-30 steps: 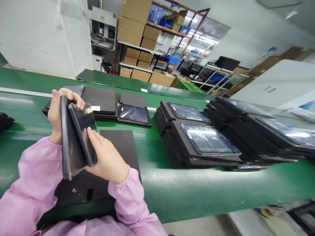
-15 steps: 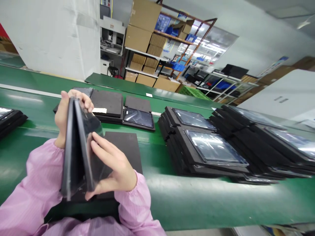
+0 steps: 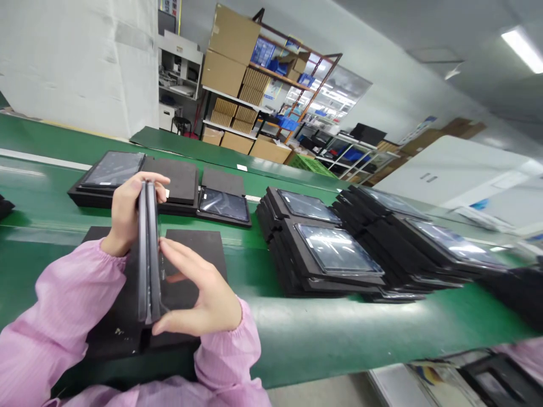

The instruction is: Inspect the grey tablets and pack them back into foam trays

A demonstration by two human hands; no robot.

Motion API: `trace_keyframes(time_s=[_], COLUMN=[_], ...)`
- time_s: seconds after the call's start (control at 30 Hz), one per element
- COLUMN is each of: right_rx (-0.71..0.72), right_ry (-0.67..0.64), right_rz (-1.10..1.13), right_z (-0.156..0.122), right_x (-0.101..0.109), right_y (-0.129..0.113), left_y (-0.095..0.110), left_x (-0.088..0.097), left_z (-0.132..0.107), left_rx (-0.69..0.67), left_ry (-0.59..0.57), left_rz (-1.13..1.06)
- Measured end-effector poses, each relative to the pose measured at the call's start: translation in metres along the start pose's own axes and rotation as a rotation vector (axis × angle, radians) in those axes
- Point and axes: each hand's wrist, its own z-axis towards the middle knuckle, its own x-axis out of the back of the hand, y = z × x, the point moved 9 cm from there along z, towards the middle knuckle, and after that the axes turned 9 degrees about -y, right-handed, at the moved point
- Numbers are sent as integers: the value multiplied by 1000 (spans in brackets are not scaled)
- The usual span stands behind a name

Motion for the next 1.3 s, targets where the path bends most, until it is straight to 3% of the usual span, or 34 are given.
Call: trace_keyframes(time_s=[0.23,0.37,0.6,0.87,1.07,1.3], right_rx=[-48,-65,-93,-73,-126,-154], right_ry=[173,143,176,136,224,215], right_rz=[32,27,79,130,149,144], right_z=[-11,-8,-7,-9,-10,-10], right_x=[6,3,0,-7,3,2], right_y=[-5,-11,-6,-11,-5,-3], left_y=[15,14,-1,2,-3,-4], left_x=[-17,-28,-19,-21,-20,-21], left_z=[-12,-15,-9,-6,-6,-8], left_rx=[-17,-34,72,113,165,155], left_ry=[-63,-139,-80,-94,-80,-85], left_rz=[64,81,-82,-44,-73,-51])
